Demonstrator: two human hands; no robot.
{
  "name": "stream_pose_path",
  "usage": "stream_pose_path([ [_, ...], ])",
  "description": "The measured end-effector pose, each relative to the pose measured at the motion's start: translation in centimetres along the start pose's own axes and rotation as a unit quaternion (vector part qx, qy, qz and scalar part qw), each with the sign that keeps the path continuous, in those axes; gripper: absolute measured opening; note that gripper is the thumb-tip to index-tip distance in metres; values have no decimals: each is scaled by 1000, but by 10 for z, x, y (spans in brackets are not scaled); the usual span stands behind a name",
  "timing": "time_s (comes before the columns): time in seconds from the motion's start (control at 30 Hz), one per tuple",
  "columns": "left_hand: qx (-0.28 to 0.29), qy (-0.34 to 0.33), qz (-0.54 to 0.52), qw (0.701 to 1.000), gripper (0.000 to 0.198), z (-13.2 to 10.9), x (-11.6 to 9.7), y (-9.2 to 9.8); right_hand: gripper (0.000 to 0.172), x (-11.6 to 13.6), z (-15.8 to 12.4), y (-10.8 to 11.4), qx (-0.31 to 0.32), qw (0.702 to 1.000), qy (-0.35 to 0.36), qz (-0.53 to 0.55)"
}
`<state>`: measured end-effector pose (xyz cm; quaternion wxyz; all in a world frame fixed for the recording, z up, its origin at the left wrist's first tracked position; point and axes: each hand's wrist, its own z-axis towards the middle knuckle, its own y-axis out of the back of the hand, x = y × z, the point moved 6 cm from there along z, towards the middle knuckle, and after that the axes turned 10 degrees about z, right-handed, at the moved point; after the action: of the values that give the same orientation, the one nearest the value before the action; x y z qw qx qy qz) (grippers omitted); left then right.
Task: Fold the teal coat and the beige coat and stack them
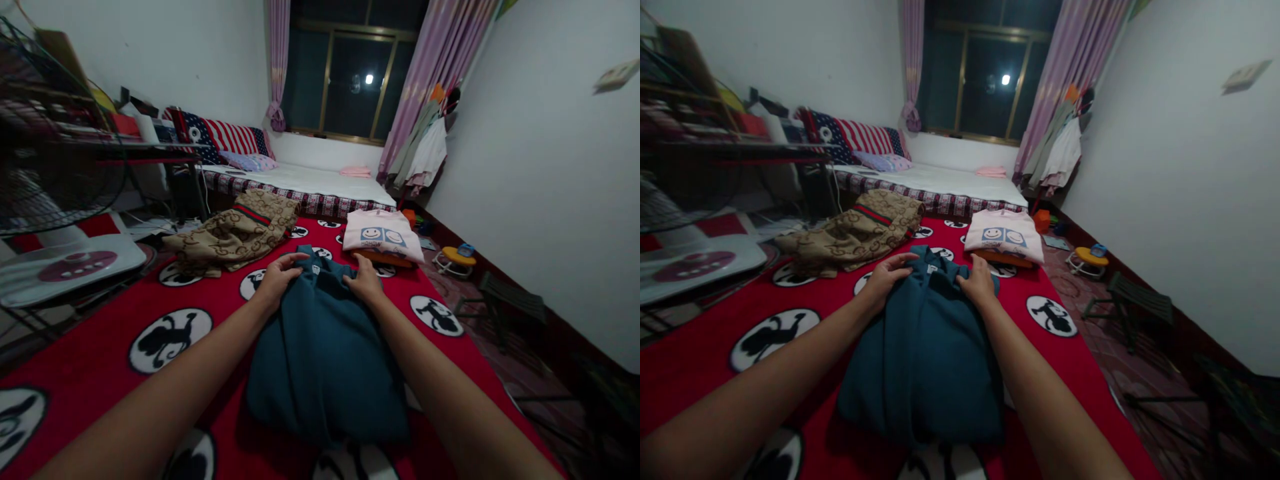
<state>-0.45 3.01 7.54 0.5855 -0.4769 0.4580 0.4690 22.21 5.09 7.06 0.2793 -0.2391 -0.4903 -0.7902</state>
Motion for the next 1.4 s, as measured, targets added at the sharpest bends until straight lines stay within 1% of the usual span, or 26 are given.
stream_pose_path([
  [0.03,4,3,-6,1000,43,0,0,-1,63,-3,1,-3,10,1000,-7,20],
  [0.07,4,5,-9,1000,43,1,0,-1,60,-5,3,-5,24,999,-17,37],
  [0.13,-3,6,-16,1000,43,3,-2,1,42,-10,5,-4,36,997,-33,62],
  [0.2,-15,-2,-39,999,44,6,-6,7,28,-17,6,9,-16,994,-35,102],
  [0.3,-51,-32,-54,997,46,14,-9,20,26,-37,5,34,-133,975,-51,170],
  [0.33,-61,-35,-28,997,46,17,-7,23,26,-44,3,39,-153,971,-59,177],
  [0.4,-64,-21,49,997,45,23,2,28,23,-51,-2,45,-155,971,-71,166],
  [0.47,-54,-2,114,992,42,27,14,31,23,-45,-9,51,-163,973,-60,152],
  [0.57,-60,-3,156,986,35,33,22,36,25,-12,-26,62,-189,973,28,132],
  [0.63,-87,-37,208,973,28,34,13,37,24,14,-36,64,-164,974,99,120],
  [0.67,-106,-74,256,958,25,31,3,35,23,24,-39,62,-139,977,120,112],
  [0.73,-123,-167,369,906,21,19,-22,18,21,35,-42,58,-92,982,140,92],
  [0.77,-106,-204,423,876,18,8,-33,4,21,36,-41,57,-79,983,143,84],
  [0.8,-73,-224,467,852,15,-4,-41,-12,21,36,-38,57,-79,983,142,83],
  [0.83,-24,-221,497,839,14,-17,-44,-29,21,35,-35,58,-87,982,139,91],
  [0.9,57,-192,554,808,30,-48,-46,-57,23,34,-26,60,-92,979,121,135],
  [0.97,80,-187,583,787,40,-78,-47,-72,27,38,-17,56,-56,974,101,197],
  [1.03,65,-183,602,774,40,-98,-48,-75,36,51,-10,48,12,970,104,221],
  [1.07,52,-175,615,767,39,-104,-47,-72,43,58,-8,44,44,971,113,207],
  [1.13,35,-146,648,747,45,-109,-44,-62,63,71,-8,34,99,978,126,133],
  [1.17,37,-130,664,736,49,-108,-41,-58,73,74,-9,29,124,981,122,85],
  [1.23,64,-100,680,723,55,-106,-33,-50,87,73,-11,20,162,982,100,-3],
  [1.27,82,-87,680,724,56,-104,-29,-47,89,71,-11,17,175,980,90,-37],
  [1.3,98,-77,675,727,56,-104,-26,-46,87,69,-12,15,183,977,86,-63],
  [1.33,111,-71,666,734,55,-103,-24,-45,79,66,-11,14,189,975,85,-81],
  [1.4,130,-69,644,751,50,-105,-22,-45,48,62,-8,14,197,973,86,-83],
])
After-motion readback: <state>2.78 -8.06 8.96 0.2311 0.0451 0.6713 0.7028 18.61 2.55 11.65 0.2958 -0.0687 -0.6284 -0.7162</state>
